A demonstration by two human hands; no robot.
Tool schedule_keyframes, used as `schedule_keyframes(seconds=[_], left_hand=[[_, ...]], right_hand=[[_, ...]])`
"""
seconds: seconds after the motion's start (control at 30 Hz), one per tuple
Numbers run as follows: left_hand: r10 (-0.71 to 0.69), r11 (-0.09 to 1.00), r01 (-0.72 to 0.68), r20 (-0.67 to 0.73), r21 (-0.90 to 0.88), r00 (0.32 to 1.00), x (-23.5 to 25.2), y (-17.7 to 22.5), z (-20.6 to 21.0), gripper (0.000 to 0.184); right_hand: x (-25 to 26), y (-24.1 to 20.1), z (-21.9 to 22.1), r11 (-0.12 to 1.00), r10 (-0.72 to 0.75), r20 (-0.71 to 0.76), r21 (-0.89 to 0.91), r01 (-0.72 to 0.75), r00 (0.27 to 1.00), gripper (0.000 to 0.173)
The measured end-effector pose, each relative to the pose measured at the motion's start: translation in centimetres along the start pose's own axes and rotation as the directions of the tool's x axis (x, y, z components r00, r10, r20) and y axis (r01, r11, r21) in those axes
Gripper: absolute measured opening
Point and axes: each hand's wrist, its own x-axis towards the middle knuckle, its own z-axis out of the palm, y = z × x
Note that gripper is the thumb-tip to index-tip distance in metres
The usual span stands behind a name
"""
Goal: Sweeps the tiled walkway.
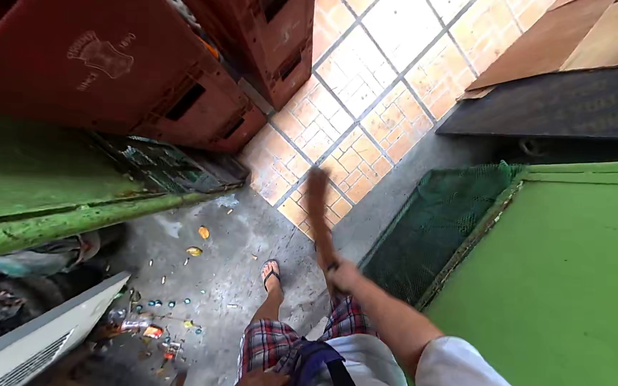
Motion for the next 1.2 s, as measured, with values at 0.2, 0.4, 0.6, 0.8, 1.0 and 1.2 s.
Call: schedule_keyframes(seconds=[0.2,0.4,0.6,0.8,1.0,1.2], left_hand=[[0.061,0.998,-0.06,-0.119,0.008,0.991,-0.1,0.2,0.4,0.031],[0.138,0.99,-0.142,-0.235,-0.001,0.962,-1.0,-3.4,2.7,0.026],[0.077,0.996,-0.083,-0.246,-0.015,0.966,-2.6,-7.5,4.7,0.029],[0.049,0.997,-0.064,-0.305,-0.041,0.951,-6.7,-10.1,4.4,0.026],[0.088,0.99,-0.13,-0.444,-0.063,0.892,-12.2,-13.4,5.1,0.023],[0.107,0.961,-0.23,-0.558,-0.156,0.823,-16.0,-17.7,7.8,0.025]], right_hand=[[-9.2,-1.2,1.6,0.914,-0.152,0.113,0.393,0.097,0.982,0.077],[-6.3,-5.5,-13.8,0.86,-0.044,-0.293,0.475,0.185,0.955,0.061],[6.7,-11.2,-13.2,0.919,-0.061,-0.476,0.315,0.236,0.877,0.064],[5.5,-8.4,15.5,0.946,-0.09,0.137,-0.297,0.127,0.987,0.083],[-4.2,-8.3,19.5,0.982,-0.172,0.256,0.124,0.144,0.951,0.08],[-4.9,-7.3,19.7,0.981,-0.177,-0.079,0.066,0.182,0.981,0.087]])
